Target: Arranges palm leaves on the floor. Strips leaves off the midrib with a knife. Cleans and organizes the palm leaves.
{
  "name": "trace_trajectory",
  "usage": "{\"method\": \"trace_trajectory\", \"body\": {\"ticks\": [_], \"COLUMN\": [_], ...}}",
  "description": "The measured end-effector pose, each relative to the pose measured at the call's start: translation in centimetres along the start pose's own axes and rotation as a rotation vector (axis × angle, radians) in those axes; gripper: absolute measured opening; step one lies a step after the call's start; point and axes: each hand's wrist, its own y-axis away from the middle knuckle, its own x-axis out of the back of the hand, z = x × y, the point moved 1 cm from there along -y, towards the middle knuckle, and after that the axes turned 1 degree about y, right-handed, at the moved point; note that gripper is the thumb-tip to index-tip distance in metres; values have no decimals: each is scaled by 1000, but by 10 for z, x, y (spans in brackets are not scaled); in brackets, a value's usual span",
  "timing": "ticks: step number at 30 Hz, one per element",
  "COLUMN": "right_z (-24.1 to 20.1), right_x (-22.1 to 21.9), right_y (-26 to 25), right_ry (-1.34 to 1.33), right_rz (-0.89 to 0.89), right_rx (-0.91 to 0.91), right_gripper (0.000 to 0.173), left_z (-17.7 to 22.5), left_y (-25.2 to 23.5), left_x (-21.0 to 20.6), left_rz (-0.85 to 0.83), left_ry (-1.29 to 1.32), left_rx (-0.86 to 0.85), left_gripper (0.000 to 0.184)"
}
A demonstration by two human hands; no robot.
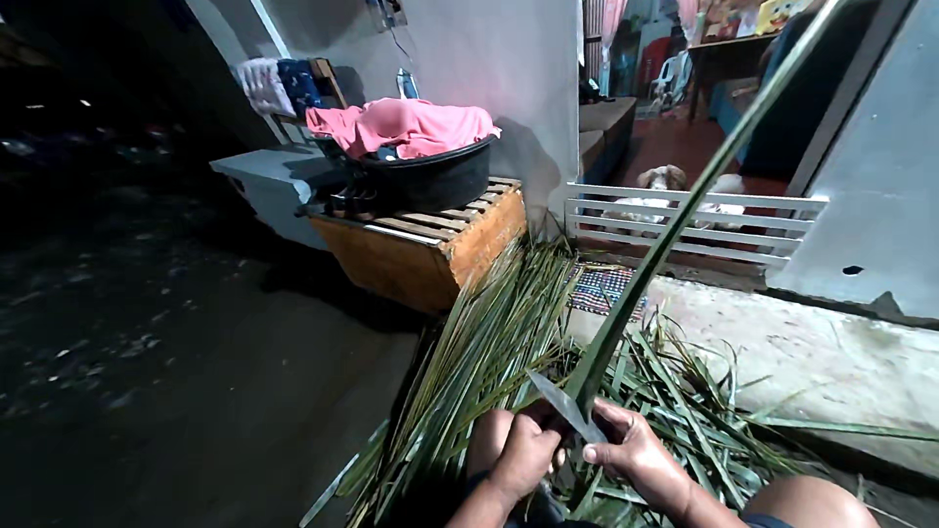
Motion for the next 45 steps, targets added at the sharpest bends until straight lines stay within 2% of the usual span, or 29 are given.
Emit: {"method": "trace_trajectory", "body": {"ticks": [5,9,12,19,26,29,33,38,45], "right_z": [4,7,7,11,-8,-9,-16,-21,-47], "right_x": [7,6,3,5,35,58,90,122,183], "right_y": [2,2,2,-1,-13,-15,-16,-18,-1], "right_ry": [33,168,389,488,67,27,45,65,-64], "right_rz": [10,102,194,313,509,578,693,830,1044], "right_rx": [65,103,142,85,-3,-17,-58,-37,1], "right_gripper": [70,65,60,60,60,57,56,57,53], "left_z": [2,1,-3,-15,-40,-57,-76,-88,-98], "left_y": [-3,-4,-7,-13,-9,-7,-6,-14,-16], "left_x": [6,9,12,16,31,50,84,117,154], "left_rz": [-154,-169,-182,-250,-379,-412,-413,-411,-374], "left_ry": [174,210,176,97,24,-72,-188,-298,-420], "left_rx": [168,204,250,254,242,246,343,431,493], "left_gripper": [21,28,24,12,12,10,13,12,12]}}
